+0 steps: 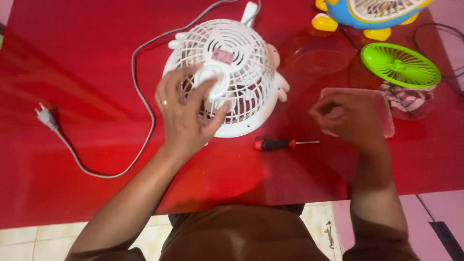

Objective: The person reassembles a small white electric fan on a red table. They place the fan blades into the housing, attach the front grille, and then use a screwdriver to tighten multiple screws around the base and grille to secure the assembly.

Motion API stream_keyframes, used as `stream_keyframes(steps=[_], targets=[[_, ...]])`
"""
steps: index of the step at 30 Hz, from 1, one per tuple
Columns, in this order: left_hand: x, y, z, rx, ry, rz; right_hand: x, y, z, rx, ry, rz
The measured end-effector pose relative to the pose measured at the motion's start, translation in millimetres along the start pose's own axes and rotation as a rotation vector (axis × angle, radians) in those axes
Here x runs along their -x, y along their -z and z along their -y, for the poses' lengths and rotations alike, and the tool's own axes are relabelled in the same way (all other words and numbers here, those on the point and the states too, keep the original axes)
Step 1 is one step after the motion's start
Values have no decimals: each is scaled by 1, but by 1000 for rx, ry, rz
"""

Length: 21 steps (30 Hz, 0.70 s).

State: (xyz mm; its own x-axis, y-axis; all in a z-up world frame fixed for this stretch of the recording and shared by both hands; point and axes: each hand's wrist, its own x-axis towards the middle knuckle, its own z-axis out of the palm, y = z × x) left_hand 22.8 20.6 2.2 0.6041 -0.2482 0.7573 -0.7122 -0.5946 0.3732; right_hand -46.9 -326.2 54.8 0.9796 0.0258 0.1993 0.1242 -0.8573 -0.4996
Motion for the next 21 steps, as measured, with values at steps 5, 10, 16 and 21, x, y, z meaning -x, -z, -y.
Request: stream_keyframes(steps=[5,10,16,21], targets=[[2,-8,17,221,182,45,-21,-39,53,-82,181,305],[2,-13,25,136,164,92,-26,-62,65,-147,314,309],[1,-12,26,69,86,142,-14,-83,59,-80,420,162],[-1,-11,20,68,78,154,-13,-86,53,-122,425,170]])
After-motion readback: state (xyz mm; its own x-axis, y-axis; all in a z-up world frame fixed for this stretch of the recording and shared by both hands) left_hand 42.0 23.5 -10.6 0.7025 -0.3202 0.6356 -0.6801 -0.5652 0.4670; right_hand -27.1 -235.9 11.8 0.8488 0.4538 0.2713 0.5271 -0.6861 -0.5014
